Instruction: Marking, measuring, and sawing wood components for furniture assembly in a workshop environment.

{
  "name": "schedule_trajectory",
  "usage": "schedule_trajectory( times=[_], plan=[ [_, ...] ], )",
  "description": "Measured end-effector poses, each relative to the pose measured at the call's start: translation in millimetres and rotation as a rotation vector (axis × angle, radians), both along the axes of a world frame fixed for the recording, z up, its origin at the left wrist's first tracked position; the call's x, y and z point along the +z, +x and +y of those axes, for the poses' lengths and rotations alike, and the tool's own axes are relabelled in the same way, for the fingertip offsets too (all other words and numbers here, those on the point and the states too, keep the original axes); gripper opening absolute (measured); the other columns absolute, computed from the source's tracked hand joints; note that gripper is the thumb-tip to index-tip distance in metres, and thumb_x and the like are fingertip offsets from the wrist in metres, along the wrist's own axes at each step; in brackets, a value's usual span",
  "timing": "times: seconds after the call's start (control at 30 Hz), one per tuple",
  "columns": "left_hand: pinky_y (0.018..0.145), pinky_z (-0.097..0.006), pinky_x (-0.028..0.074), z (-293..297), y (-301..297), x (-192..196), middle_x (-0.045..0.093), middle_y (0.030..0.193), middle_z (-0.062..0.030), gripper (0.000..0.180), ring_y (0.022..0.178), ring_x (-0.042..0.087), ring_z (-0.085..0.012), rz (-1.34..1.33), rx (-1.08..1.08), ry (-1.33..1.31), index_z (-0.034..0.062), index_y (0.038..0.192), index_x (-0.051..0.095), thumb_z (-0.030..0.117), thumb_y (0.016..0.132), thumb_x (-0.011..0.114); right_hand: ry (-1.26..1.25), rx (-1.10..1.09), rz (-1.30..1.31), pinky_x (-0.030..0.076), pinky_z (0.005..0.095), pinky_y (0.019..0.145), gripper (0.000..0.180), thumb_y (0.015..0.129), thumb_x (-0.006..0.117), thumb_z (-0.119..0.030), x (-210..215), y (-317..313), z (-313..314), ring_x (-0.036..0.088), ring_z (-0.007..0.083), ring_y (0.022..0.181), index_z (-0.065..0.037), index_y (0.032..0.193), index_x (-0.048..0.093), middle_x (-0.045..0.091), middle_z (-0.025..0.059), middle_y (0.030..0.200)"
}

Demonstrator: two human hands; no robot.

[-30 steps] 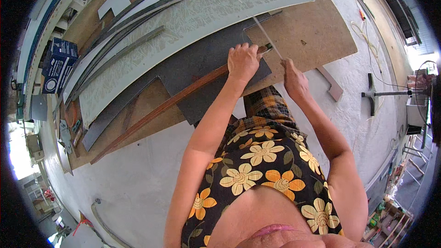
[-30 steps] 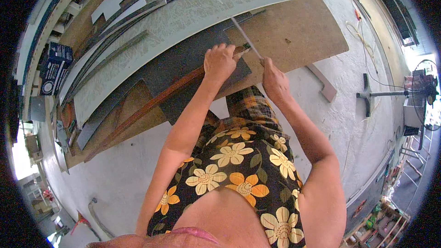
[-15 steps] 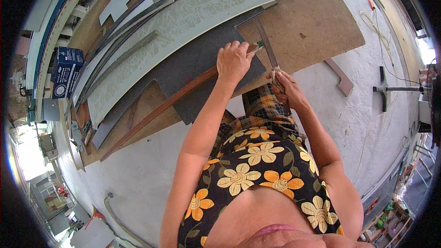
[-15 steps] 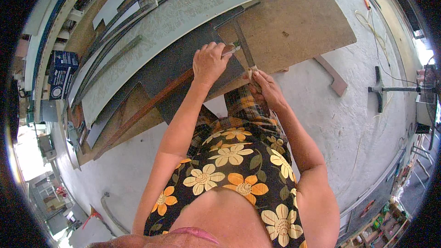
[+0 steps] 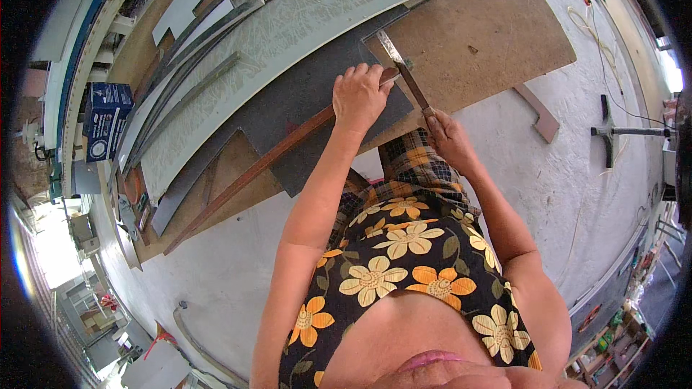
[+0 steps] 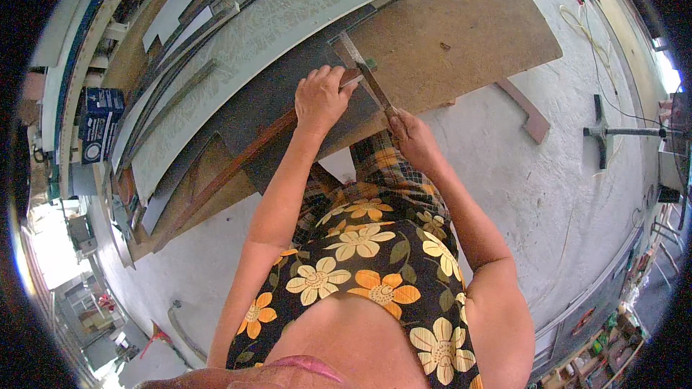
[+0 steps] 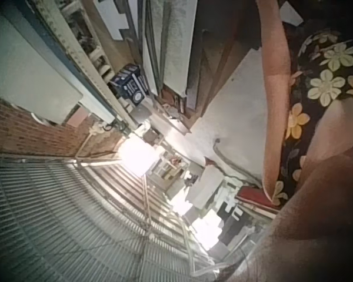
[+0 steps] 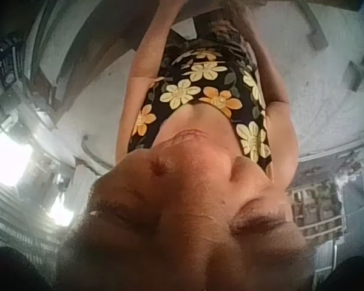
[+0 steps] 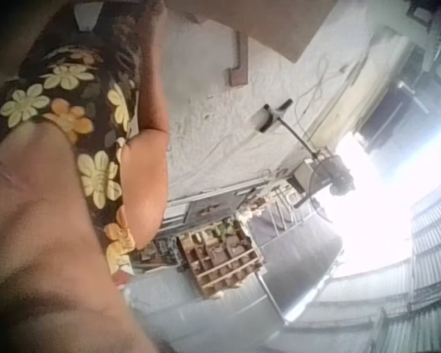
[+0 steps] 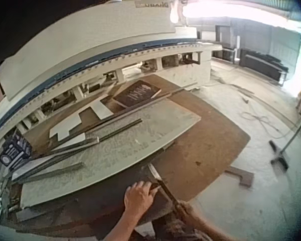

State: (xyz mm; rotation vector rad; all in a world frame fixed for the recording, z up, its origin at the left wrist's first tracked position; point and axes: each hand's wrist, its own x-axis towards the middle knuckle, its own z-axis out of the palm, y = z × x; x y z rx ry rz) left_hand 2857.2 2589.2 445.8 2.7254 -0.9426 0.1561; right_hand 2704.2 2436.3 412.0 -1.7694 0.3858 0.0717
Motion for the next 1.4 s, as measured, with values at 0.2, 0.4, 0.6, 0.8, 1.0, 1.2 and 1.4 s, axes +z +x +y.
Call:
schedule_trajectory(
  times=[0.2,0.4,0.6,0.8,1.0,1.2,1.4],
  plan=[
    [0.077,-0.041,0.051,0,-1,3,0.066,0.090,-0.0089,0.028,0.089,0.065,-0.0261,0.010,0.015,0.008,0.0087,0.097,0.069,0.032,0.083,0.073,-0.526,0.048,0.041,0.046,0.0496,0.068,0.025,0.102,0.042,-0.022,33,32,5,0.059,0.0477,0.085,-0.001,0.108,0.054,0.062,0.0279,0.087],
    [0.077,-0.041,0.050,1,-2,4,0.066,0.090,-0.0093,0.026,0.090,0.064,-0.0267,0.039,0.018,-0.006,0.0082,0.095,0.069,0.031,0.083,0.072,-0.527,0.016,-0.027,0.044,0.0578,0.072,0.018,0.095,0.046,-0.014,30,31,17,0.057,0.0520,0.089,-0.002,0.108,0.049,0.062,0.0316,0.087],
    [0.079,-0.041,0.050,2,-3,2,0.067,0.090,-0.0093,0.025,0.092,0.064,-0.0269,0.023,0.013,-0.013,0.0085,0.095,0.069,0.031,0.084,0.071,-0.525,0.016,0.070,0.044,0.0581,0.072,0.018,0.095,0.044,-0.014,27,31,15,0.057,0.0528,0.089,-0.003,0.109,0.049,0.061,0.0314,0.087],
    [0.079,-0.041,0.050,0,-2,3,0.067,0.091,-0.0090,0.025,0.092,0.064,-0.0268,0.051,0.025,0.001,0.0090,0.094,0.069,0.032,0.083,0.071,-0.532,-0.027,-0.025,0.043,0.0588,0.072,0.017,0.095,0.045,-0.013,21,36,23,0.056,0.0527,0.089,-0.004,0.109,0.048,0.062,0.0309,0.087],
    [0.079,-0.043,0.050,2,-3,0,0.065,0.092,-0.0107,0.033,0.094,0.064,-0.0294,0.041,0.015,-0.018,0.0083,0.097,0.068,0.037,0.082,0.071,-0.537,-0.002,0.059,0.044,0.0580,0.071,0.020,0.091,0.047,-0.010,25,24,19,0.058,0.0519,0.087,-0.005,0.111,0.049,0.062,0.0298,0.086],
    [0.078,-0.043,0.050,0,1,0,0.065,0.091,-0.0102,0.032,0.092,0.064,-0.0294,0.054,0.030,-0.015,0.0076,0.097,0.068,0.036,0.083,0.071,-0.543,-0.042,-0.040,0.045,0.0585,0.071,0.023,0.092,0.047,-0.011,-2,28,23,0.058,0.0513,0.087,-0.007,0.115,0.050,0.062,0.0298,0.086],
    [0.074,-0.042,0.052,2,7,-1,0.065,0.090,-0.0099,0.034,0.089,0.065,-0.0290,0.041,0.024,-0.019,0.0068,0.099,0.068,0.037,0.083,0.072,-0.490,-0.013,0.143,0.046,0.0550,0.071,0.022,0.095,0.047,-0.013,31,-53,10,0.058,0.0502,0.088,-0.004,0.115,0.053,0.062,0.0289,0.088]
  ],
)
